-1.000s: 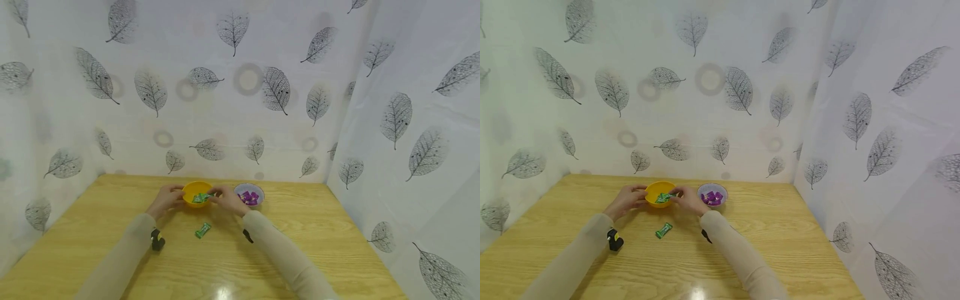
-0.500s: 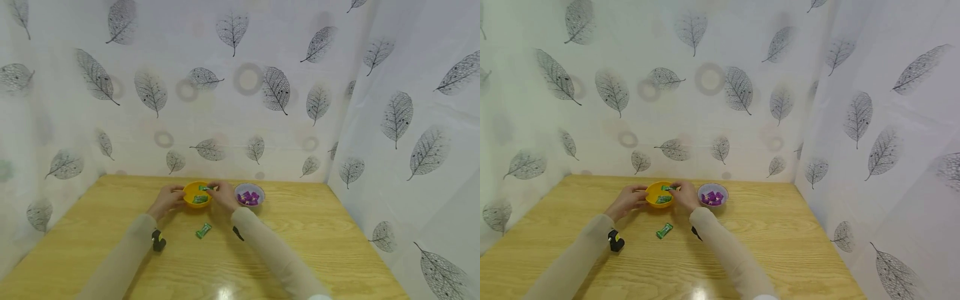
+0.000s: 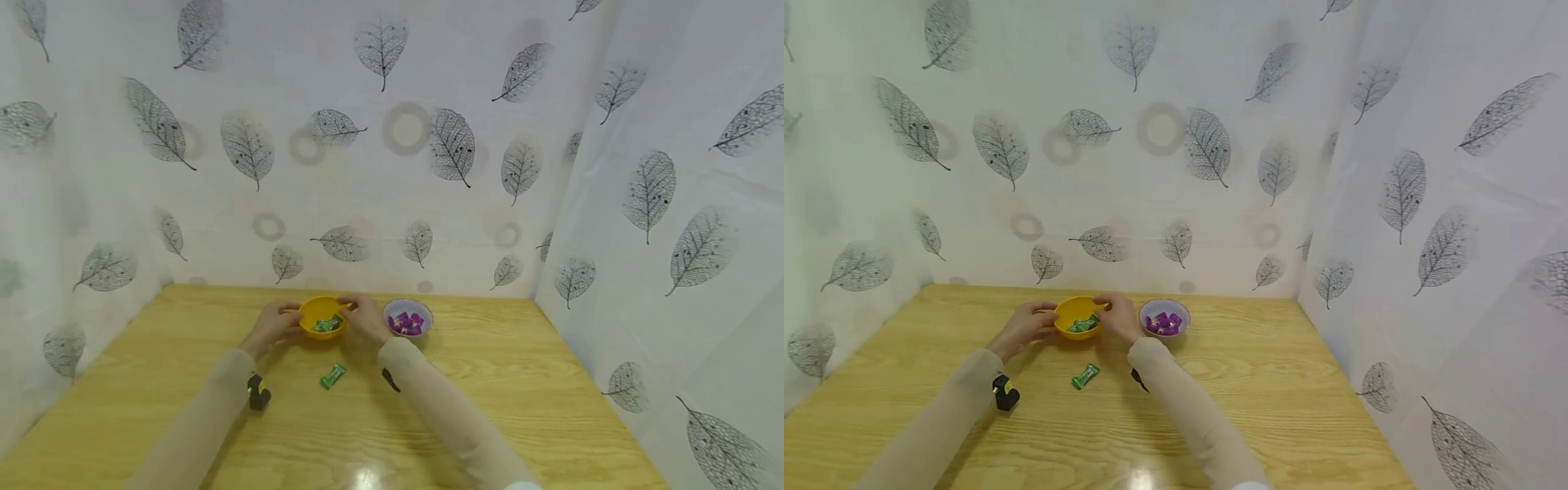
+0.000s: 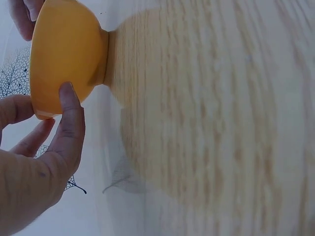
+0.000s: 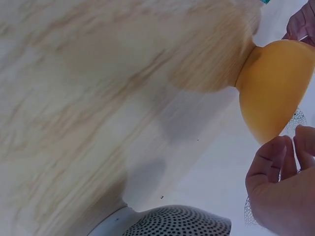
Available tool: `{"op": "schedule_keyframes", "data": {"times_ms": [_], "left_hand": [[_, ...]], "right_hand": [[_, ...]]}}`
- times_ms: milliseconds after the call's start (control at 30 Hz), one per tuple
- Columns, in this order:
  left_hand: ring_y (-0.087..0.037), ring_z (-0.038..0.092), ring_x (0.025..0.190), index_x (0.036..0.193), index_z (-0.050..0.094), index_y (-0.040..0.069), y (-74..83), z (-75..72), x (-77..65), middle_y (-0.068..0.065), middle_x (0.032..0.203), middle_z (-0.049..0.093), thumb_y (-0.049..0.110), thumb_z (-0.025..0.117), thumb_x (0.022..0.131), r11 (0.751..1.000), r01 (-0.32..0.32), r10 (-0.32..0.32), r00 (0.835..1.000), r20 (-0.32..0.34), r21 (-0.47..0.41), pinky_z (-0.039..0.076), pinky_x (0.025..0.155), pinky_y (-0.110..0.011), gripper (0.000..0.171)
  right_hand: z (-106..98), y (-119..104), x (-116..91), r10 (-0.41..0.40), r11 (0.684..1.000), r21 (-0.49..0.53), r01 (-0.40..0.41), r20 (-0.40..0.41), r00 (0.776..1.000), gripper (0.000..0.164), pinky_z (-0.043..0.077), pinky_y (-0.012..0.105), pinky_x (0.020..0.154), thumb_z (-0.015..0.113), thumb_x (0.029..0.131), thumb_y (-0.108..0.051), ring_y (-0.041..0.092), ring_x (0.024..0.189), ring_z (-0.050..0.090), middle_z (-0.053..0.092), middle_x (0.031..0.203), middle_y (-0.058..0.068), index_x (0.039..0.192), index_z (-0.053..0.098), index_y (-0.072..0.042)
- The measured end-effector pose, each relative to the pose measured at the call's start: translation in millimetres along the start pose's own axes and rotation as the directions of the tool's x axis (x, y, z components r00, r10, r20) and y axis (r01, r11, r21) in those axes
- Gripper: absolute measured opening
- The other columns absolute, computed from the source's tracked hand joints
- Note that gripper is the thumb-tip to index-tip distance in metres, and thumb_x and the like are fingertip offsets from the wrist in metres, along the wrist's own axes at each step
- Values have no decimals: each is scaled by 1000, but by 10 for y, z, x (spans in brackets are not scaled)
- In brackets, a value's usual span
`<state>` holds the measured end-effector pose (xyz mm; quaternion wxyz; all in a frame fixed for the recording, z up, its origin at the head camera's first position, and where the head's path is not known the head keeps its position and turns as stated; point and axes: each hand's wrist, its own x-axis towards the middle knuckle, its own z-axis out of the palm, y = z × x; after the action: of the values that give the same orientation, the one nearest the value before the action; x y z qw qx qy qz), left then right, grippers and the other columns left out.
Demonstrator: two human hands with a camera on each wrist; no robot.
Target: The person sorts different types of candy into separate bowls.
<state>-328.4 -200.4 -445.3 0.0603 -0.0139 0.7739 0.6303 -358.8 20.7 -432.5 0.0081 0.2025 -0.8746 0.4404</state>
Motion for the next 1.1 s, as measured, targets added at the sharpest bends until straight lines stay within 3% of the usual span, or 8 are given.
{"op": "schedule_keyframes", "data": {"times_ms": [167, 333, 633, 833, 1100], "left_hand": [[-17, 69, 93, 143, 39, -8, 9, -7, -16, -33, 141, 44, 10, 50, 100, 1000, 16, -16, 1000, -4, -6, 57, 91, -41, 47], [-20, 68, 96, 142, 40, -8, -4, -4, 3, -33, 142, 44, 11, 50, 100, 1000, 13, -13, 1000, -6, -4, 57, 90, -39, 48], [-22, 68, 97, 142, 40, -9, -38, -4, 37, -33, 141, 44, 10, 51, 100, 1000, 2, -2, 1000, -12, -17, 58, 89, -40, 47], [-20, 68, 96, 143, 39, -9, -29, -8, 19, -33, 141, 43, 9, 50, 100, 1000, 9, -9, 1000, -5, -20, 56, 92, -42, 48], [-21, 68, 97, 143, 39, -9, -26, -4, 2, -34, 141, 44, 9, 51, 99, 1000, 6, -6, 1000, -6, -7, 55, 95, -44, 48]], "right_hand": [[-26, 34, -11, -37, 999, -4, 37, 20, 999, 23, 54, 21, 64, 63, 94, -11, 16, 90, 63, 70, 114, 8, 116, 71, -7], [-58, 82, -33, -72, 997, 41, 70, 59, 996, 24, 56, 24, 75, 65, 94, -11, 20, 97, 64, 69, 118, 8, 116, 71, -5], [-125, 112, -71, -53, 981, 191, 17, 180, 982, 30, 58, 31, 74, 67, 92, -14, 15, 94, 65, 70, 119, 9, 121, 68, -6], [-175, 165, -92, -76, 977, 213, 11, 300, 951, 30, 57, 34, 75, 72, 89, -13, 9, 88, 64, 72, 114, 7, 118, 70, -6], [-213, 203, -160, -109, 986, 163, 40, 440, 891, 33, 56, 24, 82, 77, 85, -19, 8, 93, 66, 73, 114, 7, 116, 73, -11]]}}
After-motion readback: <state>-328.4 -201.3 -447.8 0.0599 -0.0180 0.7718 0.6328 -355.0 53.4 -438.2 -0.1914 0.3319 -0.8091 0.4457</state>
